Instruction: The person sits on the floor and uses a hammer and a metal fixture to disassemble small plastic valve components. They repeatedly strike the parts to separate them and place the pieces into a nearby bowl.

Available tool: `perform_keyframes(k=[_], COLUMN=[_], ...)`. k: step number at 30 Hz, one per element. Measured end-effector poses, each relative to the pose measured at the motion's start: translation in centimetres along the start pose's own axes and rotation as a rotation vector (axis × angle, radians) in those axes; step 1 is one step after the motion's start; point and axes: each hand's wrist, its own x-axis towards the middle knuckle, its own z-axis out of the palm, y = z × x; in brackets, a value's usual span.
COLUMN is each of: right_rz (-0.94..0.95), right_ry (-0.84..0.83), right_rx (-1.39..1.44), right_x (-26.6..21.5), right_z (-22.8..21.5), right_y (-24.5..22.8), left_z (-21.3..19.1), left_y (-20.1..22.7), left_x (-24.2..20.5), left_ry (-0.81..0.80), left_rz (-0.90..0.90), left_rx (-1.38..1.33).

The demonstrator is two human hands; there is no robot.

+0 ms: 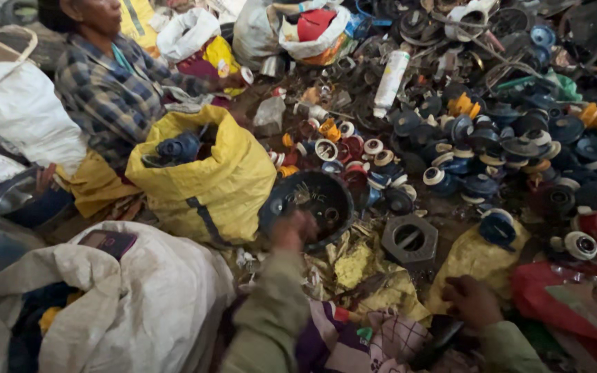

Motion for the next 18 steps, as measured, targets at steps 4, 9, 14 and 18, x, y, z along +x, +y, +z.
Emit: perform_keyframes(k=[4, 9, 14, 18], right_rz=[-0.060, -0.278, -0.311, -0.222], right_ry=[-0.016, 0.001, 0.280, 0.335], right_rx=[-0.039, -0.199, -0.352, -0.221], right_x=[0.1, 0.3, -2.2, -2.5], right_z=[0.1, 0.1, -2.6, -5.1], right_y=[1.0, 0.2, -0.4, -2.3], left_z=[2.9, 2.8, 3.3, 3.0], left_y=[0.7, 1.7, 0.6, 2.2], left_x=[-2.7, -3.2, -4.3, -5.2], left_ry=[-0.082, -0.173, -0.232, -0.282], left_rz=[0.114, 0.412, 0.342, 0.536], left_rx=[-0.154, -0.008, 0.210, 0.377])
